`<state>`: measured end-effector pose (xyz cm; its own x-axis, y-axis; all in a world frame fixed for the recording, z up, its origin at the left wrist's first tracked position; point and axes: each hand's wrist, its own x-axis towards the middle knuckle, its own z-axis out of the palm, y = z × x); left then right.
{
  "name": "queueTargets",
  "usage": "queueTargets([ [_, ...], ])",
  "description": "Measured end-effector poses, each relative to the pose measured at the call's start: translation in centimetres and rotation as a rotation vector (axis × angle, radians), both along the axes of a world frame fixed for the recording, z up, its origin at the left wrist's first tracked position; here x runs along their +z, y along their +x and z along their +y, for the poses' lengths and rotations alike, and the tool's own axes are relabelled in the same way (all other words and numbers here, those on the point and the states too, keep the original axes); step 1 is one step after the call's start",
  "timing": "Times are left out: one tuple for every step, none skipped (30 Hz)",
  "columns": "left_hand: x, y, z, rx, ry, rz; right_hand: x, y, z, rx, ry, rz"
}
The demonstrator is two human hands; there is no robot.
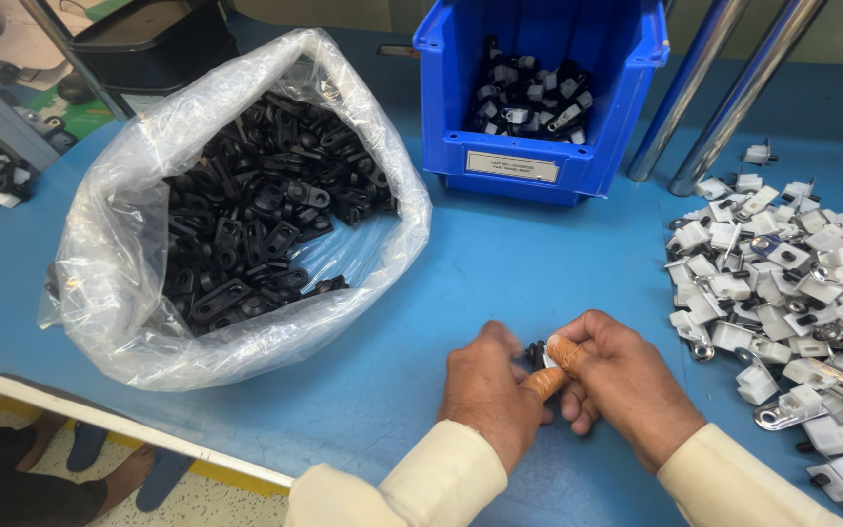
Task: The person repeatedly picks black plastic parts from a bag and white plastic parts from a pile, then joins them by hand into assembled units. The assembled units are placed into a blue bin on the table.
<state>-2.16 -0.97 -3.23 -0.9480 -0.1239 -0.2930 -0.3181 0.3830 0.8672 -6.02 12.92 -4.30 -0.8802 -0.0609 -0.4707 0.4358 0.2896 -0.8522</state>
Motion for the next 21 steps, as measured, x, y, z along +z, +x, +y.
queueTargets([
  [-0.1,-0.2,-0.2,-0.009,0.033,-0.038,0.0,-0.1,0.1,0.024,-0.005,0.005],
  [-0.1,-0.6,-0.4,-0.017,0.066,-0.078,0.0,-0.1,0.3,0.051,-0.009,0.01],
  [-0.2,-1.0,-0.6,-0.027,0.099,-0.116,0.0,-0.1,0.4,0.074,-0.015,0.015],
  [-0.2,-1.4,-0.8,-0.053,0.087,-0.131,-0.1,-0.1,0.5,0.071,-0.002,0.01],
  [-0.1,-1.7,-1.0,-0.077,0.075,-0.147,-0.1,-0.1,0.5,0.069,0.012,0.005],
  [-0.1,-2.0,-1.1,-0.099,0.064,-0.162,-0.2,0.0,0.5,0.069,0.025,0.0],
  [-0.1,-2.2,-1.2,-0.105,0.086,-0.177,-0.3,0.1,0.4,0.048,0.017,0.009],
  [0.0,-2.3,-1.2,-0.111,0.109,-0.191,-0.4,0.2,0.3,0.026,0.009,0.018],
  [0.0,-2.2,-1.2,-0.118,0.13,-0.205,-0.5,0.3,0.1,0.004,-0.001,0.027],
  [0.0,-2.0,-1.0,-0.088,0.13,-0.188,-0.6,0.5,-0.1,-0.028,-0.013,0.036],
  [0.0,-1.6,-0.6,-0.059,0.13,-0.17,-0.6,0.7,-0.3,-0.061,-0.026,0.045],
  [0.0,-1.3,-0.3,-0.027,0.129,-0.152,-0.6,0.9,-0.5,-0.091,-0.039,0.054],
  [0.0,-1.0,-0.1,-0.036,0.094,-0.13,-0.5,1.0,-0.7,-0.124,-0.051,0.044],
  [0.1,-0.7,0.0,-0.045,0.057,-0.109,-0.3,1.2,-0.9,-0.157,-0.064,0.035],
  [0.2,-0.5,0.1,-0.053,0.021,-0.087,-0.1,1.3,-1.1,-0.189,-0.077,0.027],
  [0.4,-0.5,0.0,-0.039,0.06,-0.121,0.1,1.3,-1.3,-0.188,-0.043,0.039],
  [0.5,-0.6,-0.1,-0.025,0.1,-0.155,0.3,1.4,-1.5,-0.187,-0.008,0.052],
  [0.7,-0.7,-0.1,-0.011,0.142,-0.188,0.6,1.5,-1.7,-0.187,0.028,0.065],
  [0.9,-0.8,-0.1,-0.026,0.121,-0.204,0.8,1.6,-1.8,-0.157,0.098,0.086],
  [1.0,-0.8,-0.3,-0.04,0.1,-0.22,1.0,1.6,-1.9,-0.127,0.166,0.108],
  [1.1,-0.8,-0.5,-0.054,0.078,-0.235,1.1,1.7,-2.0,-0.095,0.233,0.13],
])
